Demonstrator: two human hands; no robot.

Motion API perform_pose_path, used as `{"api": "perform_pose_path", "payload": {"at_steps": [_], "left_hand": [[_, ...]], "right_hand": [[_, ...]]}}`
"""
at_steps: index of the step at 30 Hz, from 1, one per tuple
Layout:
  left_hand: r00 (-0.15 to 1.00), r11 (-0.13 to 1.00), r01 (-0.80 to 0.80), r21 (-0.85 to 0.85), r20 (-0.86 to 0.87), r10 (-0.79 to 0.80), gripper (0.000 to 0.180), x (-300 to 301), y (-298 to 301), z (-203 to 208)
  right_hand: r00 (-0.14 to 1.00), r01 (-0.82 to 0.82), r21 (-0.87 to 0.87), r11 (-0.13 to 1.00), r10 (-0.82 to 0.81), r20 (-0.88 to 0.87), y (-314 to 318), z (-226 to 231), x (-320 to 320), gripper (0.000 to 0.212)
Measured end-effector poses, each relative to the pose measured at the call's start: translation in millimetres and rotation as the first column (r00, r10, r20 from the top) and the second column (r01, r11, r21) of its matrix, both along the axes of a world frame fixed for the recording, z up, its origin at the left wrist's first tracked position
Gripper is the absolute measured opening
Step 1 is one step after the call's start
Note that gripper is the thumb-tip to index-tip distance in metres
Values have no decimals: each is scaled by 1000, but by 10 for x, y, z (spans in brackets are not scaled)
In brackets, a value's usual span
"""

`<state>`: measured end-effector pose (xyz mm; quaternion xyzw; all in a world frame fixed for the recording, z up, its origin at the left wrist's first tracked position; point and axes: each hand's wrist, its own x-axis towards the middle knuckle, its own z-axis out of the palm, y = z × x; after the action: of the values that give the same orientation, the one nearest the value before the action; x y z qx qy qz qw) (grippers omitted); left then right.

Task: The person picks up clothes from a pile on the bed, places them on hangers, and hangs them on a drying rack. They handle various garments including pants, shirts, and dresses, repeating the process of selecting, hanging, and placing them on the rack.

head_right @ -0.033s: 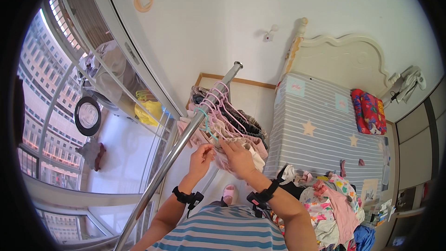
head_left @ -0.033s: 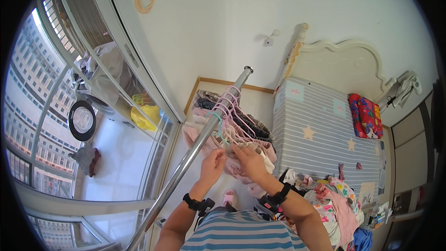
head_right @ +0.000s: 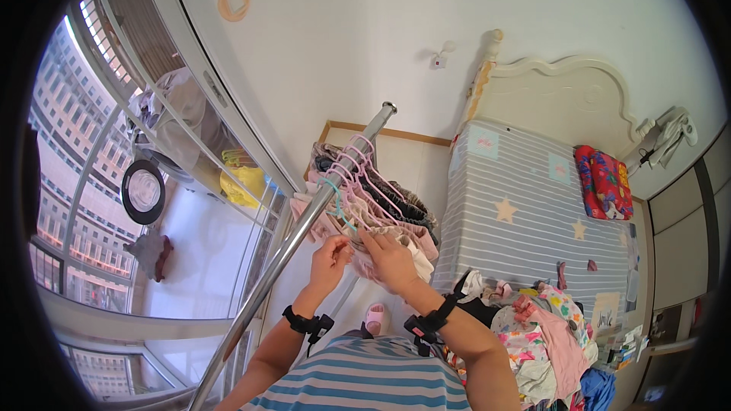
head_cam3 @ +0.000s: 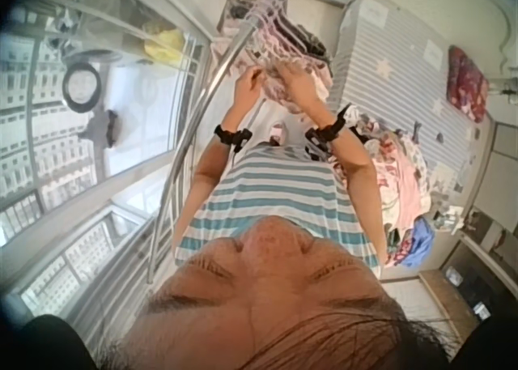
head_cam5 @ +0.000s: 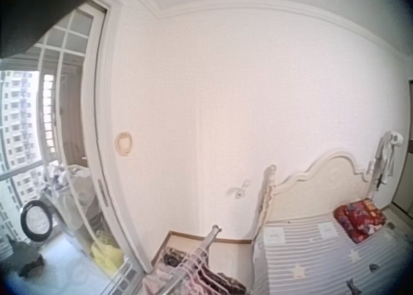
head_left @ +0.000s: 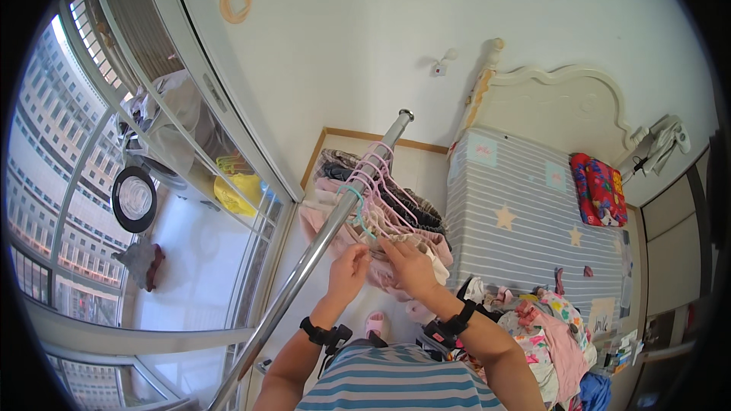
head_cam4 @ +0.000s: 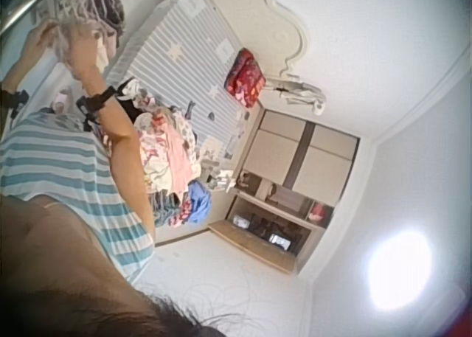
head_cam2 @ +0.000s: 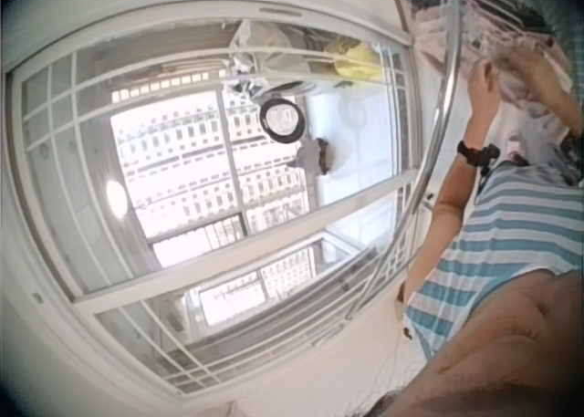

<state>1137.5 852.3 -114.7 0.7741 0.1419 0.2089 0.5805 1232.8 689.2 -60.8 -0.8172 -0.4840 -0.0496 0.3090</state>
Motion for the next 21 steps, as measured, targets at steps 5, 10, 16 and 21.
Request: {"api": "perform_pose_path", "payload": {"at_steps": [5, 10, 16, 21], "left_hand": [[1000, 990, -16, 140, 28, 12, 21, 86, -19, 90], [992, 981, -36, 192, 129, 11, 21, 185, 1, 232], [988, 978, -30, 209, 152, -2, 21, 282, 5, 203], [987, 978, 17, 209, 152, -50, 23, 377, -23, 275]], "right_hand": [[995, 44, 21, 999, -45, 85, -12, -134, 56, 78], [988, 94, 113, 989, -106, 110, 36, 12, 127, 76], [984, 80, 177, 981, -49, -172, 116, -61, 180, 68], [976, 114, 262, 958, -59, -208, 99, -241, 386, 63]]}}
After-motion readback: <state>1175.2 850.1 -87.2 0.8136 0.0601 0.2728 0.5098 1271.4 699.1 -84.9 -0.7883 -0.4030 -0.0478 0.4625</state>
